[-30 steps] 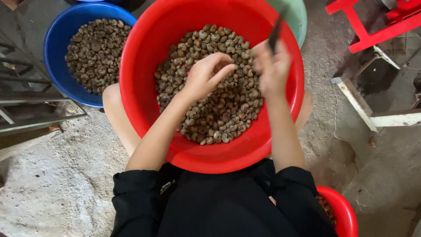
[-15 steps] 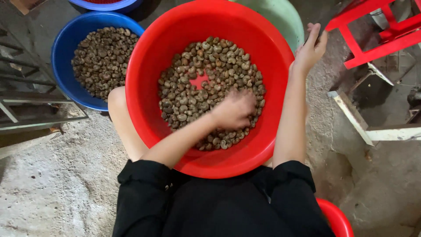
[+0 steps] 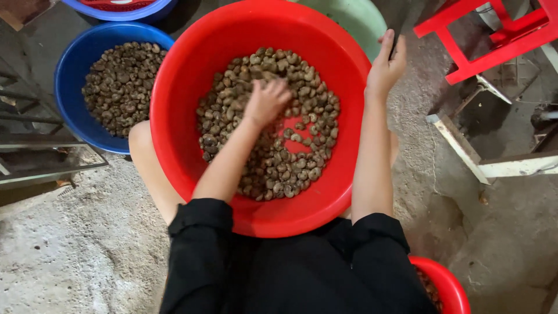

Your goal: Manually peeling or cracking open nuts using a small knife over a plastic bowl.

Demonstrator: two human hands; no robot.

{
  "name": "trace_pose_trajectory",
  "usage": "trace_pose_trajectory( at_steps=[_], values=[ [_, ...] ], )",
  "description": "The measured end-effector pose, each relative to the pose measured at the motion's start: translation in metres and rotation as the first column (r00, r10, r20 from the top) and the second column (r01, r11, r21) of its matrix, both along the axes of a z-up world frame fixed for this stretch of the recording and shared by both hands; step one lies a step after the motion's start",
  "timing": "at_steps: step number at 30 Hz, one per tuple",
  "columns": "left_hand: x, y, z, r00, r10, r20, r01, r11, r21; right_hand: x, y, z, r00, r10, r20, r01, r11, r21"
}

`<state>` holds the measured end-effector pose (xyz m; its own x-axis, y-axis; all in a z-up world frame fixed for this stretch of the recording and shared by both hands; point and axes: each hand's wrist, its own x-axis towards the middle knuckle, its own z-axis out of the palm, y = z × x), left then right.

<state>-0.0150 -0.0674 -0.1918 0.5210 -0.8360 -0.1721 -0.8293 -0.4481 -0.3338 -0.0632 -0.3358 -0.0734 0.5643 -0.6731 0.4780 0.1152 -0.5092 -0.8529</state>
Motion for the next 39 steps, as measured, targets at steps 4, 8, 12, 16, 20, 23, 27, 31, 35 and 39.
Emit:
trace_pose_trajectory(
  at_steps=[4, 8, 12, 16, 20, 23, 27, 31, 35, 39],
  values=[
    [0.014, 0.039, -0.004, 0.946, 0.324, 0.021, -0.319, 0.939, -0.125, 0.0, -0.005, -0.004, 1.0, 0.003, 0.01, -0.005, 0.992, 0.13],
    [-0.009, 0.043, 0.051, 0.939, 0.343, 0.005, -0.341, 0.935, -0.096, -0.001, -0.003, -0.003, 0.998, 0.006, -0.057, 0.002, 0.99, 0.142],
    [-0.043, -0.014, 0.073, 0.972, 0.085, -0.22, -0.118, 0.983, -0.139, -0.003, -0.003, -0.008, 1.0, 0.023, -0.014, -0.02, 0.985, 0.169],
    [-0.07, -0.07, -0.02, 0.958, -0.042, -0.284, -0.036, 0.964, -0.263, -0.015, 0.015, 0.007, 0.996, -0.007, -0.093, 0.02, 0.99, 0.143],
    [-0.078, -0.1, -0.072, 0.999, 0.044, -0.004, -0.039, 0.831, -0.555, -0.015, 0.016, 0.008, 0.998, -0.01, -0.058, 0.015, 0.997, 0.081],
    [-0.084, -0.1, -0.075, 0.994, 0.103, 0.043, -0.054, 0.778, -0.627, -0.011, 0.017, 0.003, 0.99, -0.083, -0.115, 0.092, 0.992, 0.082],
    [-0.081, -0.099, -0.091, 0.977, 0.19, -0.095, -0.204, 0.709, -0.676, -0.013, 0.02, 0.006, 0.976, -0.137, -0.17, 0.148, 0.987, 0.055],
    [-0.08, -0.1, -0.101, 0.949, 0.203, -0.243, -0.311, 0.747, -0.588, -0.014, 0.028, 0.012, 0.981, -0.097, -0.168, 0.11, 0.992, 0.067],
    [-0.078, -0.105, -0.099, 0.878, 0.195, -0.437, -0.418, 0.758, -0.501, -0.017, 0.034, 0.01, 0.984, -0.012, -0.176, 0.029, 0.995, 0.093],
    [-0.087, -0.115, -0.11, 0.844, 0.183, -0.504, -0.468, 0.712, -0.524, -0.024, 0.047, 0.016, 0.978, 0.078, -0.194, -0.06, 0.993, 0.097]
  ],
)
